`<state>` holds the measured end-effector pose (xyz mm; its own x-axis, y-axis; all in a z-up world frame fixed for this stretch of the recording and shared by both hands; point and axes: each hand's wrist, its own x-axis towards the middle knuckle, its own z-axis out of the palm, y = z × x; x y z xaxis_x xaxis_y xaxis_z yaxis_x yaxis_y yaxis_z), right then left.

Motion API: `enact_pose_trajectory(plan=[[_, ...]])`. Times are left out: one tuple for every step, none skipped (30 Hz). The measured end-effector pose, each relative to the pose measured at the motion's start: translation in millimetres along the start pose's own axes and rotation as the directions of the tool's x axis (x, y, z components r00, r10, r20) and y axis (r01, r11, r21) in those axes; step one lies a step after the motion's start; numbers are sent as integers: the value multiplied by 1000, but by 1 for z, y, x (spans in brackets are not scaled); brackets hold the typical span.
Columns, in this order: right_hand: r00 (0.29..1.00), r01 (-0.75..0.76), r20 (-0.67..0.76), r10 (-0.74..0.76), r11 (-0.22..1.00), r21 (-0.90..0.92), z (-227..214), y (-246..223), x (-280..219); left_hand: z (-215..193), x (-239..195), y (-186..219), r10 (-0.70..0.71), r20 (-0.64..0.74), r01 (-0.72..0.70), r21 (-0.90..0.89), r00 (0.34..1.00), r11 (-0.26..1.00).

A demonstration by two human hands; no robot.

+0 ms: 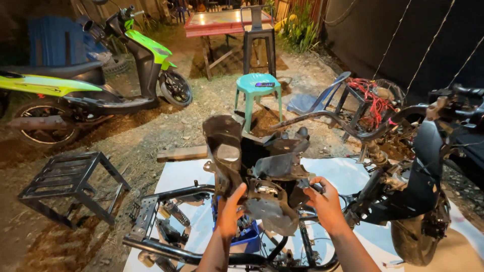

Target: The person works on a disassembled motorcycle, using a socket wrench to tighten bolts on the front wheel brake assembly. They then use a screwdriver to adjust the handlebars and later clean a black plastic motorcycle part with a brush.

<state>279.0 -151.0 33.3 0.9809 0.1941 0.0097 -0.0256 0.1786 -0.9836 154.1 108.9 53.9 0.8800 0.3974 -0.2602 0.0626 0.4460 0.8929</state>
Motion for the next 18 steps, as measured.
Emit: enact_pose_trajectory(plan=[[1000, 11, 1, -11, 999, -43, -3, 4, 1, -1, -3, 3, -21, -103, 28, 69, 995, 997], [1000, 4, 2, -4, 999, -42, -2, -2, -4, -4, 2, -2, -25, -107, 33, 70, 994, 997], [999, -12, 35, 11, 1000, 26, -1, -9, -8, -6, 6, -7, -28, -132, 41, 95, 991, 995], [997, -27, 68, 20, 995, 92, -1, -17, -11, -8, 12, -10, -28, -154, 47, 117, 988, 992], [997, -29, 69, 23, 995, 91, -2, -18, -12, -10, 12, -15, -30, -156, 49, 116, 987, 992], [997, -27, 68, 23, 998, 57, -5, -19, -12, -11, 14, -20, 30, -132, -11, 145, 991, 989], [997, -25, 67, 23, 999, 22, -7, -19, -12, -12, 15, -25, 90, -106, -70, 173, 990, 982], [997, -27, 68, 25, 999, 20, -10, -11, -6, -14, 17, -33, 88, -108, -69, 171, 990, 983], [999, -34, 0, 34, 999, 9, -14, -3, 0, -16, 19, -40, 127, -90, -109, 188, 988, 976], [997, -44, -68, 44, 999, -1, -18, 6, 5, -18, 21, -48, 164, -72, -147, 204, 984, 968], [997, -48, -67, 47, 999, -3, -14, 3, 2, -21, 25, -58, 161, -75, -143, 203, 984, 969], [993, 17, -116, -28, 996, -92, -11, 1, 1, -22, 30, -66, 144, -27, -137, 177, 989, 975], [982, 78, -157, -107, 980, -183, -8, -2, -1, -24, 34, -75, 129, 21, -130, 151, 991, 980], [982, 73, -156, -103, 980, -185, -6, -4, -5, -25, 36, -80, 124, 19, -126, 150, 992, 981], [954, 158, -213, -209, 960, -233, -4, -7, -8, -27, 38, -84, 128, 45, -131, 68, 991, 989], [912, 238, -263, -314, 929, -285, -1, -10, -11, -28, 41, -88, 135, 69, -135, -15, 988, 991], [914, 235, -261, -311, 929, -286, -1, -16, -14, -30, 44, -91, 133, 66, -132, -16, 989, 991], [908, 248, -295, -299, 948, -198, -1, -22, -17, -34, 47, -93, 146, 8, -146, 77, 989, 986]])
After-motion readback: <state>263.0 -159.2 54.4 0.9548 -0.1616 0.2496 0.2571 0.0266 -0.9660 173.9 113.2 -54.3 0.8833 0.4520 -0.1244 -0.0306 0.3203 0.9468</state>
